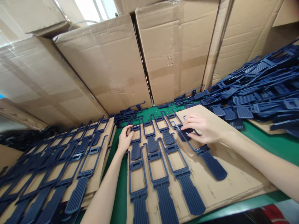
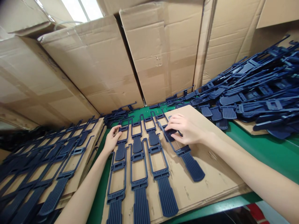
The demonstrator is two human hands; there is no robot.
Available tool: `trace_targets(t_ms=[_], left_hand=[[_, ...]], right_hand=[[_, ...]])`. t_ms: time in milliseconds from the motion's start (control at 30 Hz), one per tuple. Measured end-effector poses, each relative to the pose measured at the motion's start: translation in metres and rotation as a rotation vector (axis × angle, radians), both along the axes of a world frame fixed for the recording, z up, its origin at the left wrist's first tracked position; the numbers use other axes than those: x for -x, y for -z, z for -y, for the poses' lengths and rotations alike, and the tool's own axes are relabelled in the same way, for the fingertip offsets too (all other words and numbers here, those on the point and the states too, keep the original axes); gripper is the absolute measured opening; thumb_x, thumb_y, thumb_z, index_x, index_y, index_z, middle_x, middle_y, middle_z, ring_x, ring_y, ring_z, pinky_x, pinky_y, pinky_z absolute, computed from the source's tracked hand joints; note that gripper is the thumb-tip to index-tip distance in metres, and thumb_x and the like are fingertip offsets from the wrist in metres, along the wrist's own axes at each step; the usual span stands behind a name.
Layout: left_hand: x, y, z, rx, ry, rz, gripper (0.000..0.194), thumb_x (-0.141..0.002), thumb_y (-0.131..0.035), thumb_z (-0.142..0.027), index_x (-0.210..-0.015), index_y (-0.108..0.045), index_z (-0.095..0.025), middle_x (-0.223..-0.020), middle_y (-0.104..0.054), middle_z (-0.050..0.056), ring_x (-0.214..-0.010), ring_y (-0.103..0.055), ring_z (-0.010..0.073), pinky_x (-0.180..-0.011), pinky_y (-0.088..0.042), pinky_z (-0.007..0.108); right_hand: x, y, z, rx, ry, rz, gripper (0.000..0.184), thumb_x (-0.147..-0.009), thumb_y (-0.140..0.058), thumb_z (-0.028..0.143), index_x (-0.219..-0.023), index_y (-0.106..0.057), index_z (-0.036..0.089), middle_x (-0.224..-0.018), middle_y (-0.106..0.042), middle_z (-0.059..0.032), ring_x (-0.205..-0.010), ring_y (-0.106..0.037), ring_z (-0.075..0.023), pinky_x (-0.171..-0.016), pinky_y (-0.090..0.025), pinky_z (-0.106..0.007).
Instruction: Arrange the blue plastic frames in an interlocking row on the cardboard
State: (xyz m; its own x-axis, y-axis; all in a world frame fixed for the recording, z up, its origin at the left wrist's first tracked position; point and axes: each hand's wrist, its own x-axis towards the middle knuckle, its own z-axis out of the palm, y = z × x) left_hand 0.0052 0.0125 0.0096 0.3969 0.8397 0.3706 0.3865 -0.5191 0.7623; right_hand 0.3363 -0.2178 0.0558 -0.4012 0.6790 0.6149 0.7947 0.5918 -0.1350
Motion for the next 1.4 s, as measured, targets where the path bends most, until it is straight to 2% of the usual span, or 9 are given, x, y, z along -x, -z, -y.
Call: trace_targets(t_ms=[200,433,633,833,1000,1200,1400], left_hand=[[0.0,0.0,0.0,0.008,0.003,0.001,0.036,-0.078,-0.057,-0.031,-0.113,-0.06,-0.02,-0.12,-0.062,0.009,-0.114,-0.056,0.0255,-0.099,-0.044,0.04],[-0.001,-0.001,0.003,0.014,-0.009,0.018,0.036,-0.077,-0.058,-0.031,-0.111,-0.061,-0.02,-0.117,-0.063,0.007,-0.111,-0.058,0.025,-0.096,-0.045,0.039],[-0.002,-0.002,0.004,0.011,-0.013,0.027,0.034,-0.077,-0.058,-0.029,-0.11,-0.062,-0.02,-0.114,-0.064,0.007,-0.109,-0.058,0.0248,-0.096,-0.047,0.038],[-0.002,-0.002,0.003,0.011,-0.016,0.028,0.034,-0.077,-0.059,-0.028,-0.11,-0.063,-0.02,-0.114,-0.064,0.007,-0.109,-0.059,0.0247,-0.095,-0.047,0.038],[-0.001,-0.001,0.003,0.013,-0.022,0.034,0.035,-0.076,-0.059,-0.029,-0.11,-0.063,-0.02,-0.113,-0.064,0.007,-0.106,-0.06,0.0244,-0.094,-0.047,0.038],[0.0,-0.001,0.003,0.022,-0.025,0.019,0.037,-0.076,-0.058,-0.03,-0.111,-0.063,-0.02,-0.113,-0.064,0.007,-0.106,-0.059,0.025,-0.095,-0.046,0.039],[0.0,0.001,0.002,0.029,-0.022,0.023,0.038,-0.077,-0.058,-0.031,-0.112,-0.062,-0.019,-0.114,-0.064,0.007,-0.104,-0.06,0.0241,-0.094,-0.047,0.038]], right_hand=[[0.001,0.001,0.003,0.066,-0.051,-0.011,0.024,-0.081,-0.059,0.019,-0.105,-0.063,0.021,-0.091,-0.065,-0.007,-0.086,-0.057,-0.0224,-0.086,-0.043,-0.043],[0.011,0.001,0.009,0.134,-0.047,0.05,0.02,-0.082,-0.055,0.017,-0.1,-0.064,0.018,-0.093,-0.063,-0.0093,-0.09,-0.056,-0.0233,-0.083,-0.043,-0.04],[0.021,0.001,0.012,0.194,-0.096,0.087,0.025,-0.074,-0.05,0.01,-0.097,-0.059,0.017,-0.087,-0.058,-0.0084,-0.082,-0.05,-0.0221,-0.076,-0.042,-0.038],[0.031,0.001,0.015,0.255,-0.142,0.117,0.027,-0.069,-0.05,0.01,-0.094,-0.057,0.017,-0.083,-0.054,-0.0069,-0.079,-0.046,-0.0221,-0.073,-0.039,-0.037],[0.032,0.001,0.015,0.251,-0.13,0.125,0.023,-0.073,-0.05,0.013,-0.094,-0.056,0.018,-0.081,-0.053,-0.0067,-0.078,-0.045,-0.0219,-0.073,-0.038,-0.037],[0.028,0.004,0.013,0.27,-0.148,0.071,0.008,-0.084,-0.054,0.024,-0.088,-0.056,0.018,-0.08,-0.055,-0.0058,-0.077,-0.046,-0.0205,-0.074,-0.036,-0.036],[0.025,0.009,0.007,0.228,-0.125,0.019,0.023,-0.09,-0.059,0.039,-0.084,-0.058,0.016,-0.074,-0.054,-0.0032,-0.073,-0.046,-0.0176,-0.071,-0.035,-0.031]])
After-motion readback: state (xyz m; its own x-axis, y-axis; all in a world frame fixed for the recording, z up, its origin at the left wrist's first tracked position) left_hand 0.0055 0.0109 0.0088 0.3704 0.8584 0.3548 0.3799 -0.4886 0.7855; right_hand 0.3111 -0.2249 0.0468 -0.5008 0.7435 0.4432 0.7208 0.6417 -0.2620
